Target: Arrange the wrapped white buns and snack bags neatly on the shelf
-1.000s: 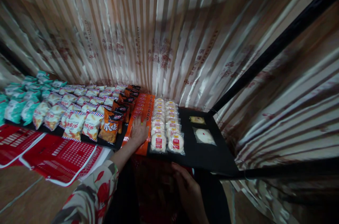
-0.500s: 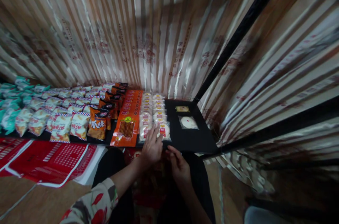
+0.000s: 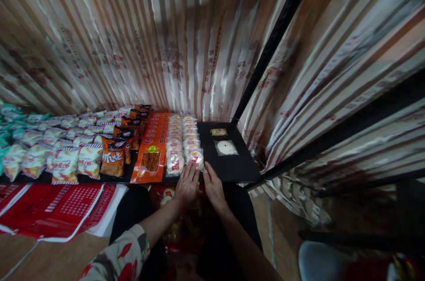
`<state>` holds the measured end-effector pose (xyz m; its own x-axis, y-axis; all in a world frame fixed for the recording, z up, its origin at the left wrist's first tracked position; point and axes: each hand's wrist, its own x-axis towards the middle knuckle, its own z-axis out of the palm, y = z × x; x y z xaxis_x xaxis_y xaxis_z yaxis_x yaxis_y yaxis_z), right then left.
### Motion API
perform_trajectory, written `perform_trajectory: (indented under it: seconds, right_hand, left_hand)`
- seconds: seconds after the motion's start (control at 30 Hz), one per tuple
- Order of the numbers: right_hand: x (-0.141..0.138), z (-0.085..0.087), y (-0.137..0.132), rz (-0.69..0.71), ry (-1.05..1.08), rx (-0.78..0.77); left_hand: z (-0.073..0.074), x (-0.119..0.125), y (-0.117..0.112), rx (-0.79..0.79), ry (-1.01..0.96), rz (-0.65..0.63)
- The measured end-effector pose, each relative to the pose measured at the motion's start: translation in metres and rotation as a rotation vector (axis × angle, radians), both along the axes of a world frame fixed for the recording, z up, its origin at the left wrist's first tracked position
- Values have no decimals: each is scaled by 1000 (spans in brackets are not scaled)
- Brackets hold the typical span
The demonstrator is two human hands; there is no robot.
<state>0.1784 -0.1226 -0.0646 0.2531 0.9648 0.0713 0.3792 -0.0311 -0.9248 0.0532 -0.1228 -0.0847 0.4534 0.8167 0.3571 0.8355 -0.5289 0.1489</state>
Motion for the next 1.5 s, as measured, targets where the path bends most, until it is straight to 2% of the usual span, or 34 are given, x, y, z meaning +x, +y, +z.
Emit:
perform_trajectory:
  seconds: [0.2, 0.47, 0.63, 0.8, 0.9, 1.1, 1.37, 1.5]
  right_hand:
    - [-10, -2, 10, 40, -30, -36]
    - [-7, -7, 12, 18, -74, 11]
    - [2, 2, 29, -50, -109, 20]
    - [8, 17, 67, 18, -96, -24]
    - [5, 20, 90, 57, -74, -20]
    - [-7, 10, 117, 112, -84, -15]
    - [-18, -19, 130, 194, -171, 53]
    - [-19, -22, 130, 184, -204, 40]
  left_hand:
    - [-10, -4, 2, 31, -11, 0]
    - [-17, -9, 4, 30, -24, 5]
    - [-4, -8, 8, 103, -57, 22]
    - [12, -9, 16, 134, -102, 99]
    - [20, -11, 19, 124, -100, 128]
    - [28, -20, 26, 78, -50, 148]
    - [14, -27, 32, 122, -19, 190]
    - [12, -27, 34, 119, -52, 185]
